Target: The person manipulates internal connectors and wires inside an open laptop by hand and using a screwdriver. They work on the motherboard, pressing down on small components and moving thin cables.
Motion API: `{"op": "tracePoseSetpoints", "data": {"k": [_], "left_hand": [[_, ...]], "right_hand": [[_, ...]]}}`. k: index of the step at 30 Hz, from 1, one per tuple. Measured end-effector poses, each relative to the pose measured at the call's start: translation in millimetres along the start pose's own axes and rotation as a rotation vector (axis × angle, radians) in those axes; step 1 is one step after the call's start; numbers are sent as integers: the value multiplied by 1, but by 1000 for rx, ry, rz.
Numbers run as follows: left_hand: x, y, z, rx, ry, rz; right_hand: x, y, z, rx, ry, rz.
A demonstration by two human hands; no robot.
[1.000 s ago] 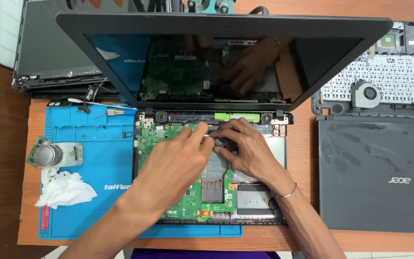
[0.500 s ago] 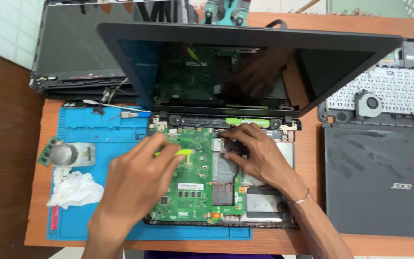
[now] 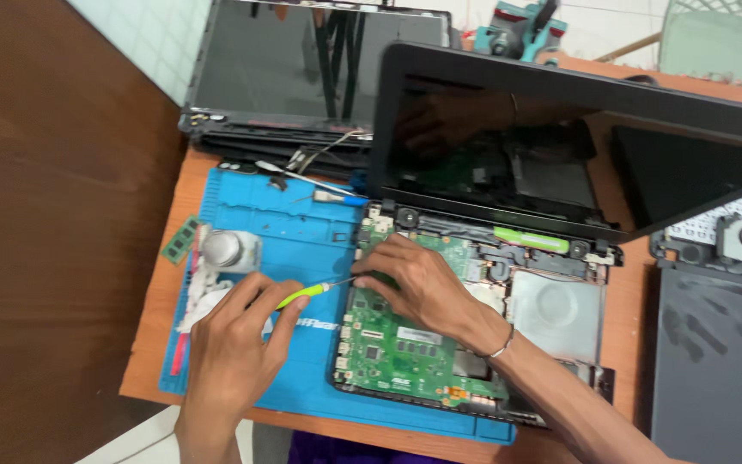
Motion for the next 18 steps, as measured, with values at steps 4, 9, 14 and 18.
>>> {"op": "tracePoseSetpoints", "data": {"k": [4, 9, 14, 18], "left_hand": [[-21, -3, -5, 3, -29, -22], [-34, -13, -5, 50, -33, 3], [-34, -24, 10, 43, -17, 107], [-29, -28, 27, 57, 50, 169]], "right_hand": [[0, 15, 14, -40, 32, -20], [0, 34, 29, -22, 20, -150], [0, 42, 32, -15, 47, -212], [0, 36, 24, 49, 34, -154]]}}
Point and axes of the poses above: each hand's wrist, its own z-axis towards the middle knuckle, its own y-axis out of the palm, x = y × z, the point moved 4 cm from there along z, towards the middle knuckle, and after that the axes turned 8 degrees about -x, right-handed, at the moved point
